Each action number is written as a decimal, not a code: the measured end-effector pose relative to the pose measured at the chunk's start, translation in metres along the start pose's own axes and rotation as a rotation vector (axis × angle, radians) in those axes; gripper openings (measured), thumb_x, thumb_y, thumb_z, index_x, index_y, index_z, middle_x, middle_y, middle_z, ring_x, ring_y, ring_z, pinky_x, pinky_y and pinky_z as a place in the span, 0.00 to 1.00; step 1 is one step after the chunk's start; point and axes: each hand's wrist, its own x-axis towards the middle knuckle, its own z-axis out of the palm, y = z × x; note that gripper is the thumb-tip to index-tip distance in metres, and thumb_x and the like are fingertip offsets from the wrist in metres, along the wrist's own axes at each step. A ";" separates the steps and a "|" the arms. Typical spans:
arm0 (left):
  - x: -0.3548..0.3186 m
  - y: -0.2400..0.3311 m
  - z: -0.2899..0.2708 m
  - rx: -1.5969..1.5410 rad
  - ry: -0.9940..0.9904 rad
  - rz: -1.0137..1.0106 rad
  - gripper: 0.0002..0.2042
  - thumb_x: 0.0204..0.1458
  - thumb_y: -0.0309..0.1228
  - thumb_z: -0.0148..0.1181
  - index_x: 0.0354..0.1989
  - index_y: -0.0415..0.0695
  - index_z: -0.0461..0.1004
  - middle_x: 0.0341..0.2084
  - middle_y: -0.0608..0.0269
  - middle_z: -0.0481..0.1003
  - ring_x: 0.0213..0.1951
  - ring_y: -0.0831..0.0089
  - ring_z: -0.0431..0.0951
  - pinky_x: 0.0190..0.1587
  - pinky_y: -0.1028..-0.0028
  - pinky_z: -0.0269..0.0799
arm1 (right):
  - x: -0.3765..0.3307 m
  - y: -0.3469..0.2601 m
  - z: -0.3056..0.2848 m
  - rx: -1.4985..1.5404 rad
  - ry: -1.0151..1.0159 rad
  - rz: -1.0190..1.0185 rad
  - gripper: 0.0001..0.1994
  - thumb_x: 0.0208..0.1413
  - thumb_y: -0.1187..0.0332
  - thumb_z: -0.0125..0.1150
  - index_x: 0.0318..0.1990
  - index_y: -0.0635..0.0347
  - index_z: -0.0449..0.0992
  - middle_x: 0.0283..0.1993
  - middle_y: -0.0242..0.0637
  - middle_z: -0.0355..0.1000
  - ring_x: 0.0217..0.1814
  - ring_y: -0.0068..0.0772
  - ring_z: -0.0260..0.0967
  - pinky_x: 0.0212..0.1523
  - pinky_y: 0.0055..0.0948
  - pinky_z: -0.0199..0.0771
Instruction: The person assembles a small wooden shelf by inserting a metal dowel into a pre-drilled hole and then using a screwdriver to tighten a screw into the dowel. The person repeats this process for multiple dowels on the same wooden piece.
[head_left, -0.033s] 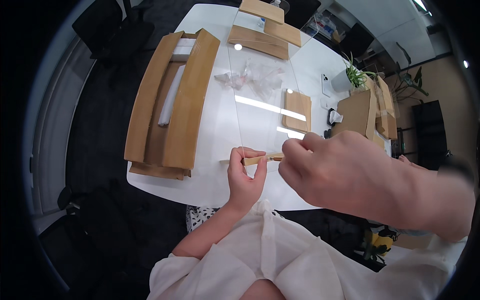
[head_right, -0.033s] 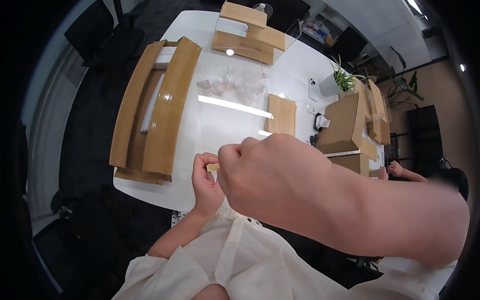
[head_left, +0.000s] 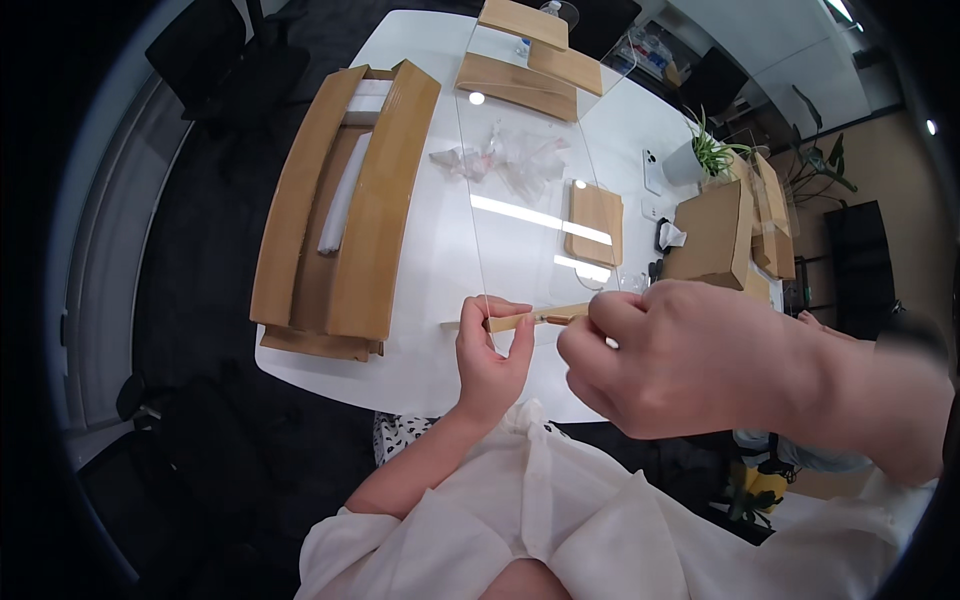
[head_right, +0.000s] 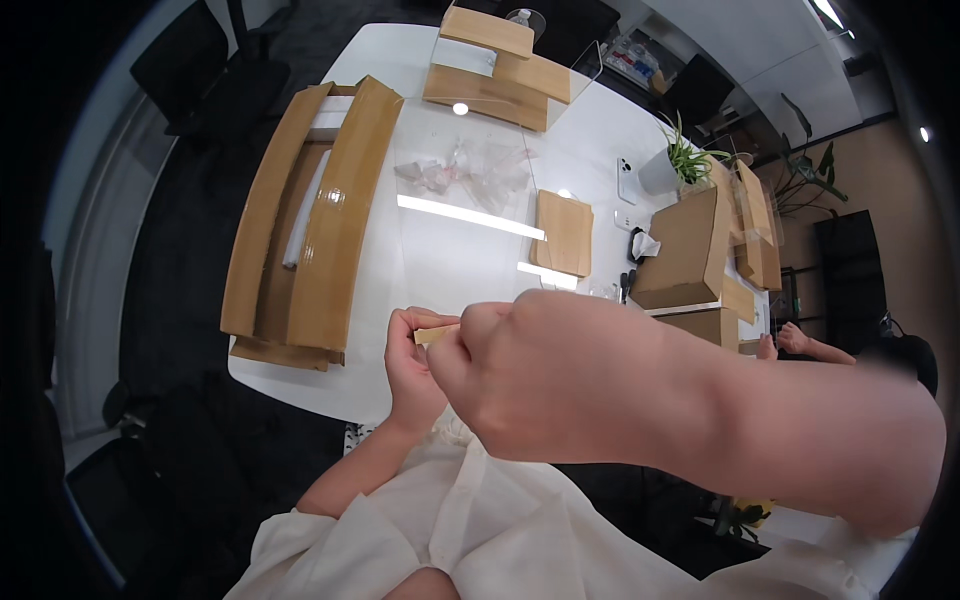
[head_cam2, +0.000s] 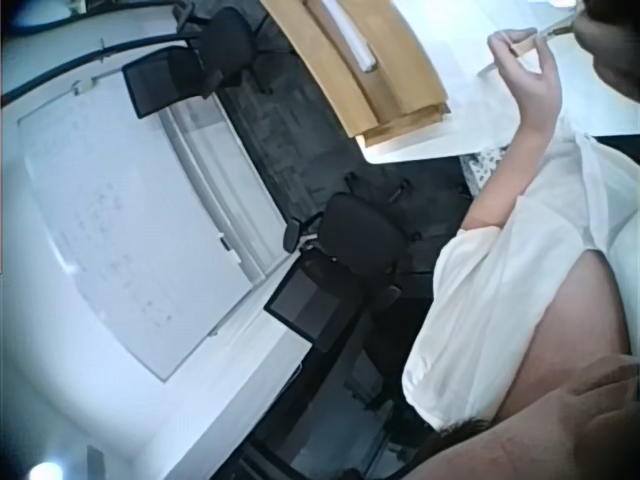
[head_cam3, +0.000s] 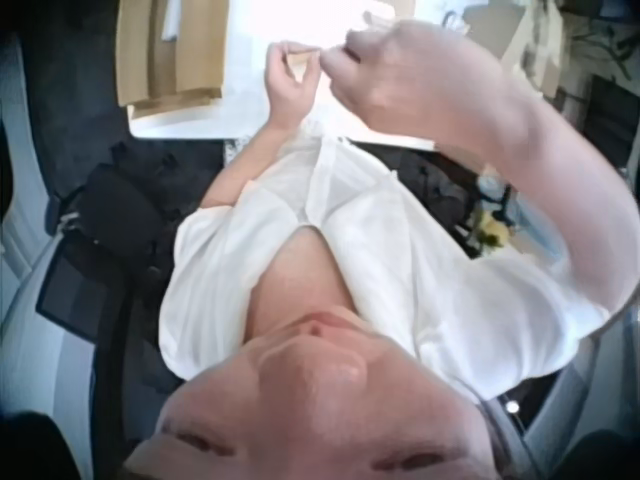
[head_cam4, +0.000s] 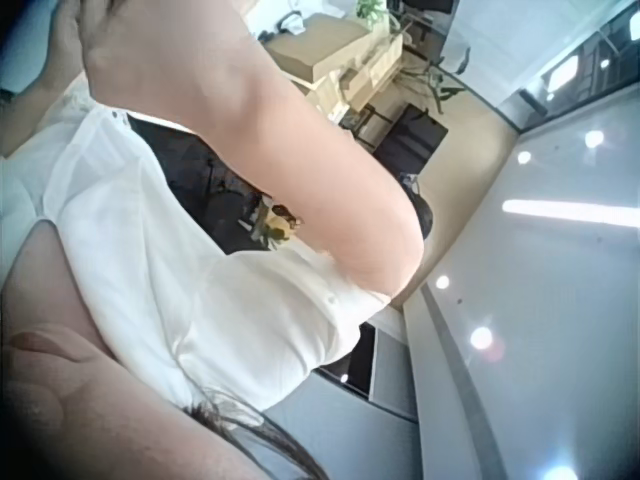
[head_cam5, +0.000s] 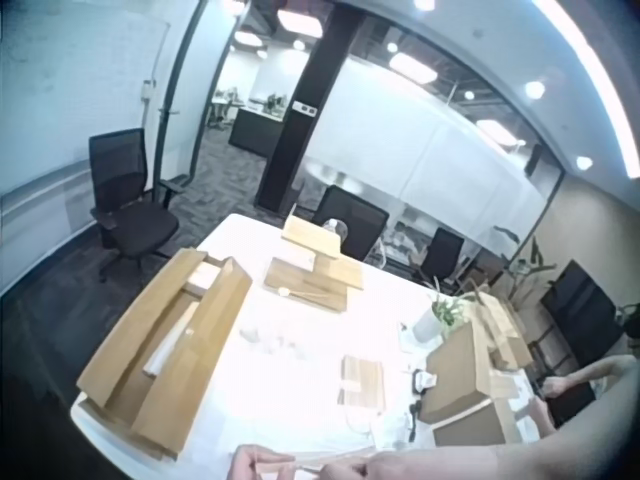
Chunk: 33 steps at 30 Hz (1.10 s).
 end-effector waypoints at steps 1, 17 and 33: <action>0.001 0.001 0.000 0.022 0.007 0.014 0.12 0.57 0.16 0.61 0.40 0.40 0.63 0.37 0.57 0.74 0.41 0.73 0.74 0.50 0.73 0.69 | -0.003 0.001 0.002 -0.107 0.047 -0.115 0.08 0.42 0.73 0.65 0.29 0.69 0.77 0.23 0.30 0.66 0.32 0.25 0.72 0.24 0.27 0.72; 0.002 0.000 0.002 0.053 0.031 0.033 0.12 0.56 0.15 0.60 0.40 0.40 0.63 0.37 0.56 0.74 0.41 0.73 0.74 0.50 0.73 0.69 | 0.000 0.001 -0.010 0.470 -0.251 0.521 0.07 0.49 0.74 0.65 0.28 0.67 0.72 0.27 0.40 0.74 0.27 0.38 0.75 0.24 0.37 0.74; 0.004 0.003 0.002 0.080 0.020 0.062 0.10 0.58 0.13 0.57 0.41 0.39 0.64 0.40 0.55 0.73 0.42 0.74 0.73 0.49 0.75 0.70 | 0.002 0.014 -0.008 0.903 -0.351 0.921 0.12 0.65 0.69 0.61 0.34 0.70 0.82 0.24 0.41 0.77 0.24 0.34 0.75 0.33 0.36 0.78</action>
